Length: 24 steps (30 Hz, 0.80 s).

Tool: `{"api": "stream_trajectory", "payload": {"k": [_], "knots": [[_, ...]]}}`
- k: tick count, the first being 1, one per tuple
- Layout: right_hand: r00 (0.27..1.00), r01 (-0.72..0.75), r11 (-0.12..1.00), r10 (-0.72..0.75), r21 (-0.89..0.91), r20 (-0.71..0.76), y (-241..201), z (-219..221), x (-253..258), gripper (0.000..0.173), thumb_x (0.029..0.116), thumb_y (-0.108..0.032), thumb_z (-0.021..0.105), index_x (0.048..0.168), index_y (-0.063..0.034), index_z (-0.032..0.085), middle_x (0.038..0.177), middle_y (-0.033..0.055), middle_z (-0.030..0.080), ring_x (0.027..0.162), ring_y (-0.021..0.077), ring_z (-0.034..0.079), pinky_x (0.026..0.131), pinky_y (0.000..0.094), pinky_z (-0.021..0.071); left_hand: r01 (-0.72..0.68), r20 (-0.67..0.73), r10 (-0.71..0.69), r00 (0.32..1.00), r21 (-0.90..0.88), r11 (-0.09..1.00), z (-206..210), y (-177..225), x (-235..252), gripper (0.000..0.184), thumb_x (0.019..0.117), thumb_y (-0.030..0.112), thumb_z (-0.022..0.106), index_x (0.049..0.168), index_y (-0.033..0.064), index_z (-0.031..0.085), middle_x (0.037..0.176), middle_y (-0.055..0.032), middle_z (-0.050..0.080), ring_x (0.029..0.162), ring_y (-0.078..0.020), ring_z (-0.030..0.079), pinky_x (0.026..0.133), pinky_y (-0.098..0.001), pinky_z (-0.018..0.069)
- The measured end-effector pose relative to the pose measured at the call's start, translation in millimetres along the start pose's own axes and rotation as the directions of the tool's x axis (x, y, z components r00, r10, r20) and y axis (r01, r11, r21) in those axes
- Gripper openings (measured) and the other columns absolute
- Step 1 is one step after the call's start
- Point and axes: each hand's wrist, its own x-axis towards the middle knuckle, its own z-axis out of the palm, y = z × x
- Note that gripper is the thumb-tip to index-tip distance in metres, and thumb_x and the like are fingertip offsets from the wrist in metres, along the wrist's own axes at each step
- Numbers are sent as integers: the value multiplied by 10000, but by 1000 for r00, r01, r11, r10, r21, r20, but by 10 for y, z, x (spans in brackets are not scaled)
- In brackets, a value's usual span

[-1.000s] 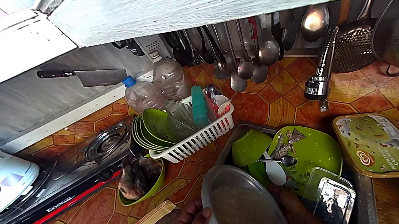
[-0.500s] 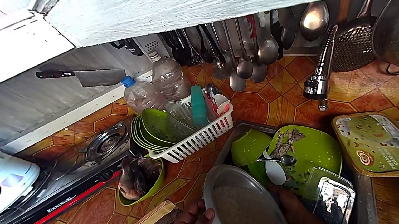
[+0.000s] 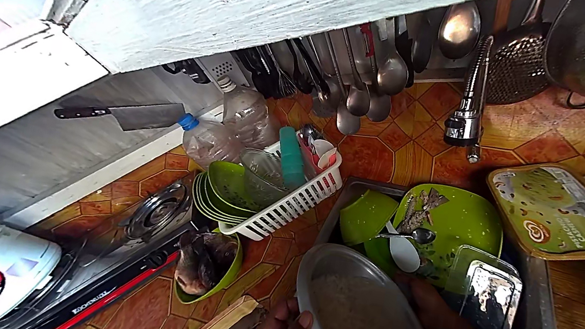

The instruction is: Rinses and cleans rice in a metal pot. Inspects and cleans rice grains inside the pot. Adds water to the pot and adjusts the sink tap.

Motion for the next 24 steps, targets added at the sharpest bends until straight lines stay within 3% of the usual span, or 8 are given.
{"api": "stream_trajectory", "payload": {"k": [8, 13, 16, 18, 24], "knots": [[1000, -18, 998, 16, 65, 25, -4, -14, 18, 134, 1026, -153, 559, 974, -54, 632, 770, 74, 664, 651, 160, 642, 578, 335, 543, 2, 17, -2, 1000, 3, 1000, -97, -11, 1, 214, 1010, -24, 443, 989, 45, 645, 739, -62, 726, 546, -117, 694, 504, -297, 616], [1000, -13, 998, 11, 63, 29, -16, -11, 38, 135, 1037, -142, 550, 975, -50, 627, 760, 70, 664, 637, 149, 640, 572, 315, 543, -15, 88, 5, 996, 114, 993, -188, 15, 1, 186, 1010, -33, 414, 1024, 69, 569, 732, -34, 713, 525, -113, 678, 491, -297, 610], [1000, -7, 999, 5, 40, 26, -20, -2, 29, 164, 1049, -152, 540, 969, -44, 634, 753, 68, 665, 632, 146, 640, 572, 312, 542, 23, 179, -30, 983, 38, 999, -240, 21, 26, 129, 1011, -1, 519, 1093, 69, 591, 815, -73, 747, 592, -152, 719, 555, -334, 637], [1000, -7, 999, 7, 31, 24, -21, -6, 39, 177, 1056, -160, 534, 969, -45, 636, 755, 69, 664, 636, 149, 639, 578, 314, 541, 31, 178, -24, 984, -39, 999, -215, 11, 49, 106, 995, 11, 573, 1060, 55, 643, 818, -92, 751, 601, -163, 727, 555, -341, 639], [1000, -19, 998, 18, 59, 21, -39, -17, 79, 177, 1042, -150, 553, 931, -42, 638, 739, 79, 667, 628, 159, 644, 571, 322, 545, 23, 223, -4, 975, -83, 996, -145, 22, 68, 144, 994, -15, 561, 1068, 66, 655, 848, -92, 759, 624, -168, 736, 557, -358, 643]]}}
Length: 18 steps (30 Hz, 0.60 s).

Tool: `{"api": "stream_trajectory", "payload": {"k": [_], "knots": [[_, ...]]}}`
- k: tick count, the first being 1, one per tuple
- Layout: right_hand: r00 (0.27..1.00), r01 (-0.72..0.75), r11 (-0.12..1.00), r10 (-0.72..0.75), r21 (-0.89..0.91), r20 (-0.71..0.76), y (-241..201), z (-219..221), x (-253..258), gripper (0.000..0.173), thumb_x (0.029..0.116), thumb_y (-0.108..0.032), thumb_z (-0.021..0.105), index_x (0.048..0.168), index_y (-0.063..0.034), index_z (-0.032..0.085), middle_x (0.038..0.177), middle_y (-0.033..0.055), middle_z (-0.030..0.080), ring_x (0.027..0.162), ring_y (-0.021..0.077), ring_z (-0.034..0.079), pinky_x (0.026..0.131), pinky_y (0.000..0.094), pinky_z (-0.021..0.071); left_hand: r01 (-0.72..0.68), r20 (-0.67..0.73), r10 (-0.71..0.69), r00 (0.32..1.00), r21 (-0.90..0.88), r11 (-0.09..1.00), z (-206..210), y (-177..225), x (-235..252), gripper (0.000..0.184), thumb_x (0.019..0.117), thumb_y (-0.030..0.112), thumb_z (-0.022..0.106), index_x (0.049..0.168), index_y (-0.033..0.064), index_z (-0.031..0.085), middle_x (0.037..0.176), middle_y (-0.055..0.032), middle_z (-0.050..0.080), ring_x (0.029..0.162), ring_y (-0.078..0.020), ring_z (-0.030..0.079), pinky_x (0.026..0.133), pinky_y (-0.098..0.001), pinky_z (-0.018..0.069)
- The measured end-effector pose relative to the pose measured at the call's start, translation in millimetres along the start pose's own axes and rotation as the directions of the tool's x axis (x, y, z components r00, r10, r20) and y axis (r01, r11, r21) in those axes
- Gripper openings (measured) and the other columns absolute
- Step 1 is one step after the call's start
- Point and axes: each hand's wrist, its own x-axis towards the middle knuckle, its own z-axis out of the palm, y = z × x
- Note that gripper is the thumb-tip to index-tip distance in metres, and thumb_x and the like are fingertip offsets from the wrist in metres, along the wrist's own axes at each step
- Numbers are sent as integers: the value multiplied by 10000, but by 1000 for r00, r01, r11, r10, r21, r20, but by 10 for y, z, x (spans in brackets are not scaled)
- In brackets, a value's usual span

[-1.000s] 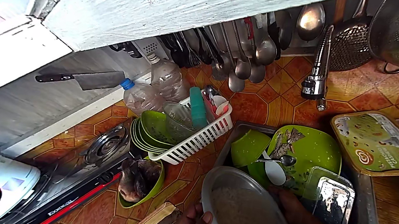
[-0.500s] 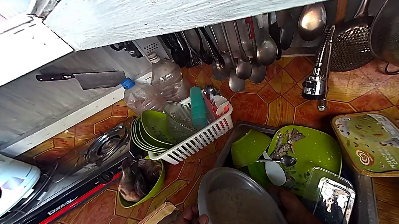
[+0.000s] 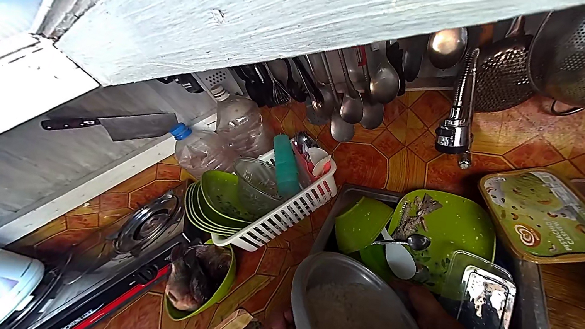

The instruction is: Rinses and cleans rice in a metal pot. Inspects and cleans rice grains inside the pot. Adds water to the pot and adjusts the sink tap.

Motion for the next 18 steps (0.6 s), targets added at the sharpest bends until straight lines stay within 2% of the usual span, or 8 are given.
{"api": "stream_trajectory", "payload": {"k": [3, 9, 13, 18], "knots": [[1000, 0, 1000, 0, 5, -19, -34, 26, -28, 155, 1027, -162, 571, 960, -40, 638, 767, 91, 662, 655, 174, 645, 588, 348, 545, -14, 33, 13, 999, 37, 999, 52, 53, 2, 145, 988, -6, 581, 1078, 75, 660, 872, -72, 761, 649, -159, 741, 570, -358, 647], [1000, 7, 995, -6, 98, -13, -137, 123, -91, 149, 957, -83, 612, 811, -52, 605, 656, 87, 615, 558, 173, 596, 507, 340, 505, -22, 60, 20, 998, 41, 999, 205, 215, 30, 147, 997, -21, 554, 1083, 65, 636, 864, -83, 759, 648, -167, 743, 566, -359, 647], [1000, 15, 992, -16, 122, 13, -150, 118, -98, 164, 963, -85, 612, 802, -56, 606, 649, 79, 609, 555, 166, 590, 508, 332, 501, -27, 57, 23, 998, 62, 998, 269, 251, 39, 156, 996, -28, 543, 1070, 68, 641, 846, -76, 757, 638, -160, 738, 560, -355, 644], [999, 11, 990, -16, 141, 36, -146, 105, -107, 192, 1011, -97, 544, 829, -63, 593, 654, 63, 607, 548, 143, 581, 508, 302, 503, -28, 42, 25, 999, 85, 996, 295, 243, 26, 173, 992, -42, 528, 1065, 66, 642, 840, -72, 757, 628, -153, 735, 552, -350, 643]]}}
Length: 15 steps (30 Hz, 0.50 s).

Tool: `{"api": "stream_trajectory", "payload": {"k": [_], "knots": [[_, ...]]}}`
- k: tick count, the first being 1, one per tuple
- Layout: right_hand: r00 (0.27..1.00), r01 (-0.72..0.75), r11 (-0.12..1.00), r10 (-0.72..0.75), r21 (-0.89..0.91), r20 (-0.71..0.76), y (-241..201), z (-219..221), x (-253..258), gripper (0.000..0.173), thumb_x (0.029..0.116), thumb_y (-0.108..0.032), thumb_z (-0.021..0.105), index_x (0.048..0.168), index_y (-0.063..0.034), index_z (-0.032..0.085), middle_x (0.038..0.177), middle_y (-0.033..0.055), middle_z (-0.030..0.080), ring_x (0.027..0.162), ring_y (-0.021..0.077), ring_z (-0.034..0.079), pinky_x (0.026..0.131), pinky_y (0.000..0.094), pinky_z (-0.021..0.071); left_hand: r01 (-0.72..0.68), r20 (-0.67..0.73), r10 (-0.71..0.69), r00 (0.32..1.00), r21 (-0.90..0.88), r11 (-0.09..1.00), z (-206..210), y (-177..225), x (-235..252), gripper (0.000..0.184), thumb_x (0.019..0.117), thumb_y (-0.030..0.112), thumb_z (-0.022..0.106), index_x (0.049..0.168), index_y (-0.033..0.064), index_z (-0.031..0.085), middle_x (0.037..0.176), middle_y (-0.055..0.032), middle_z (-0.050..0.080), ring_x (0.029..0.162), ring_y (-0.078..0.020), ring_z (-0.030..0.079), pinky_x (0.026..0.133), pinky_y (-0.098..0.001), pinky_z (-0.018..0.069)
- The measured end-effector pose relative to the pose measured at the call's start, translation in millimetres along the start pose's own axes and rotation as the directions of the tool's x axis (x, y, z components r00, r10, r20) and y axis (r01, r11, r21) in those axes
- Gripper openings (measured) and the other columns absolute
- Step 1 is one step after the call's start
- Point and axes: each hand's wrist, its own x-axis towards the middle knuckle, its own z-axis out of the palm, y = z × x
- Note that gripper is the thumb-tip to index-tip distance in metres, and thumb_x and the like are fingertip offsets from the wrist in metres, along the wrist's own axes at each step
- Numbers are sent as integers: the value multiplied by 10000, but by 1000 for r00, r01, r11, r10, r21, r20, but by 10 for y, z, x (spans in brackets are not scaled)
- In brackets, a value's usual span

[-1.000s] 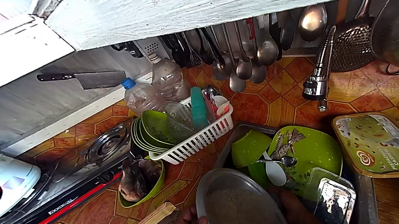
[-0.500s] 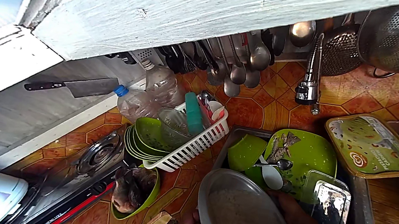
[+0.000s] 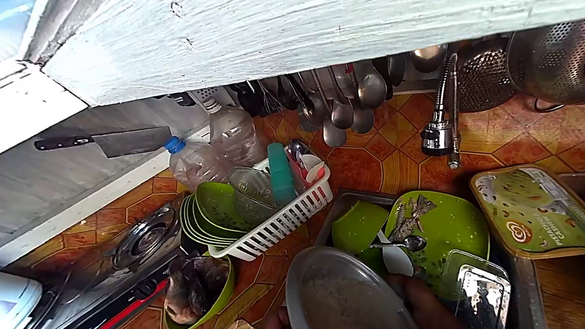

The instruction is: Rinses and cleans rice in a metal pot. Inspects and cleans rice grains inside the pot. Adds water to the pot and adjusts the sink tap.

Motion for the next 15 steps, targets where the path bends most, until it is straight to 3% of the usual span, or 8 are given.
{"api": "stream_trajectory", "payload": {"k": [6, 15], "knots": [[1000, -28, 1000, 28, -3, -7, 8, -2, 8, 169, 1016, -108, 544, 865, -55, 597, 677, 79, 624, 568, 158, 602, 519, 322, 517, -10, 1, 10, 1000, 0, 1000, 18, -11, -27, 169, 992, -48, 524, 1064, 65, 628, 855, -74, 760, 638, -156, 738, 564, -350, 645], [999, -25, 999, 24, 31, 37, 32, -3, 1, 199, 1016, -99, 527, 826, -72, 580, 639, 62, 599, 536, 143, 575, 495, 305, 499, -54, -26, 55, 998, 37, 998, 39, -43, -73, 200, 992, -62, 500, 1078, 62, 631, 843, -50, 756, 630, -138, 731, 554, -342, 643]]}}
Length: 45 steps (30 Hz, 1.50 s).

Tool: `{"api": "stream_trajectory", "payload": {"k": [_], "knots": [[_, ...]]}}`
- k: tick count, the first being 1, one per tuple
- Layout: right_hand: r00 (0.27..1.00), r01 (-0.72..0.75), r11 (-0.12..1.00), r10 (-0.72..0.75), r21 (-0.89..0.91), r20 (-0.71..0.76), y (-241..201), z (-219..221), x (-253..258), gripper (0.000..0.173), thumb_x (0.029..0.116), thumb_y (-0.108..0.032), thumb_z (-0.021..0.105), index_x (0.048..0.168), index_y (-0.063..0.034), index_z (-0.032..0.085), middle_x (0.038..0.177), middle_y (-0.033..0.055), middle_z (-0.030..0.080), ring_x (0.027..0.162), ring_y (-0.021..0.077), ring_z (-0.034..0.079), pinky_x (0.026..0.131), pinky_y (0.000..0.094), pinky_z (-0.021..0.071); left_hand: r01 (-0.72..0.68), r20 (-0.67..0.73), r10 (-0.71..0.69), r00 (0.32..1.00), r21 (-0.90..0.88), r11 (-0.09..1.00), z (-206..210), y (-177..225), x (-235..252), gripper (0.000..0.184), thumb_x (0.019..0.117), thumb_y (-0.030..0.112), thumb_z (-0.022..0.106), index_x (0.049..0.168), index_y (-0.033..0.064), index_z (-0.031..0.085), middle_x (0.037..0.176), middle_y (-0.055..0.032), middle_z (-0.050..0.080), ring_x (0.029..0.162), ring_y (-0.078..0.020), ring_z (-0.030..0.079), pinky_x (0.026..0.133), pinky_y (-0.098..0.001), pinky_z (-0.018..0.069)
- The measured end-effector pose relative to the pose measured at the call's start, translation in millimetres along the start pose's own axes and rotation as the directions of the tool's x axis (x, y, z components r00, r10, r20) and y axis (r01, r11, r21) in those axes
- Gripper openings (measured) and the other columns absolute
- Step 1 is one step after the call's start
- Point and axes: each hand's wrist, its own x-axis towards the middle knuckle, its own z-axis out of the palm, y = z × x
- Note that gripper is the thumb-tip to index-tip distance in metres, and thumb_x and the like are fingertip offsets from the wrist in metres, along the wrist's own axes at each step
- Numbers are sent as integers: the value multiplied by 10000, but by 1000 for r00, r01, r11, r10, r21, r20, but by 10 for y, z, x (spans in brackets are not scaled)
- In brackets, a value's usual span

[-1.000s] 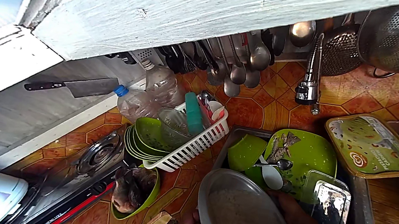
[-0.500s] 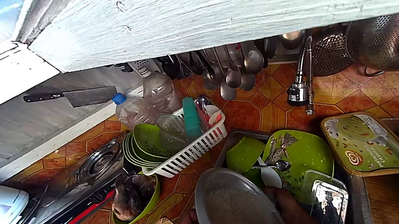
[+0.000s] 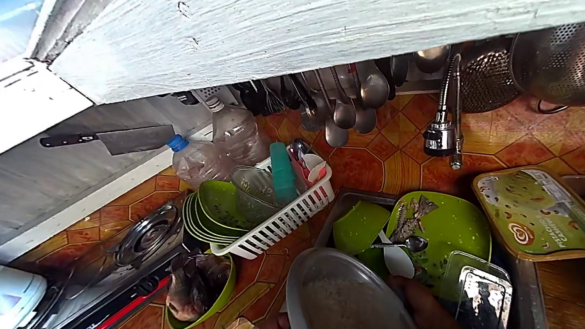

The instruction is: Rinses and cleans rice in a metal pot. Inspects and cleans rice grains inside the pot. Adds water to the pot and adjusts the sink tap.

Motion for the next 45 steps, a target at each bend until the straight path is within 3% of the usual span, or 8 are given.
{"api": "stream_trajectory", "payload": {"k": [45], "knots": [[1000, -7, 1000, 7, 16, 8, 19, 22, -16, 198, 1007, -89, 534, 813, -77, 576, 626, 56, 593, 515, 130, 563, 472, 287, 483, 35, -66, -31, 997, 64, 997, 189, 93, 19, 202, 999, -89, 455, 1063, 52, 585, 811, -49, 749, 605, -145, 727, 538, -333, 639]]}}
